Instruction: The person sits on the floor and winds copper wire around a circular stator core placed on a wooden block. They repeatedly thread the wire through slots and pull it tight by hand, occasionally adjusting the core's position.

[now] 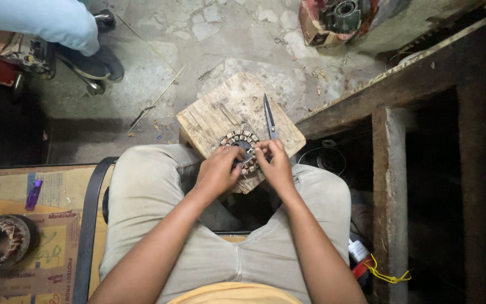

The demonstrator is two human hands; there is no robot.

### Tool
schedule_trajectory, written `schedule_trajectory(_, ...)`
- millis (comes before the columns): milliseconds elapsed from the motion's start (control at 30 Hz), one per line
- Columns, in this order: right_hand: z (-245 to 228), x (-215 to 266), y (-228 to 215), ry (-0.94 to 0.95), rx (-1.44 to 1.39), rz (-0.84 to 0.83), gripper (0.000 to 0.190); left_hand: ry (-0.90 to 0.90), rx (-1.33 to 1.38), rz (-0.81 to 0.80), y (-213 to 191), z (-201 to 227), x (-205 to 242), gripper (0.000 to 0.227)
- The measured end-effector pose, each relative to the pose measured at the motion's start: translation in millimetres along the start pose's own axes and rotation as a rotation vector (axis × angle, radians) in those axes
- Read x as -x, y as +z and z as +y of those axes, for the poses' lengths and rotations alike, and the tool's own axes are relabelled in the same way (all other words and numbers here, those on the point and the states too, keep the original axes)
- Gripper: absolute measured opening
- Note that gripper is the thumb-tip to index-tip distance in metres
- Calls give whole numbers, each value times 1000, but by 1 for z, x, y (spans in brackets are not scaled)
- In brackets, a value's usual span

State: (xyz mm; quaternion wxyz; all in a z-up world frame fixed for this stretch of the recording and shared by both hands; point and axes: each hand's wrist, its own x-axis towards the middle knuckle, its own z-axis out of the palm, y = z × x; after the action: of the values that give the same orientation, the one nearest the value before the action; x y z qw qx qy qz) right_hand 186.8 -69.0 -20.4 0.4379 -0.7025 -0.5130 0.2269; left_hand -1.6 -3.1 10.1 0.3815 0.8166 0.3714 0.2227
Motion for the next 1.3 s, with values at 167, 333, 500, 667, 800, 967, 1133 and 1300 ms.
schedule_trajectory(167,-2,1,3,98,-69,-41,12,23,-83,3,1,7,-1,35)
schedule_trajectory(333,-12,2,4,94,-38,-46,12,-51,-79,-19,5,5,-4,39)
schedule_trajectory(500,-18,3,1,59,-46,-45,11,55,-170,30,12,3,-7,32)
schedule_trajectory(667,-15,2,2,67,-62,-44,12,66,-330,76,32,15,-6,35)
schedule_trajectory(800,-6,3,0,21,-86,-16,12,63,-365,99,37,22,1,37)
schedule_trajectory(967,-4,0,-1,76,-104,6,12,11,-352,56,34,23,-3,32)
schedule_trajectory(1133,-3,0,-1,73,-104,-1,12,17,-226,85,29,13,-3,26)
schedule_trajectory(1300,5,2,3,97,-148,-17,13,-189,3,-38,16,-1,-15,29)
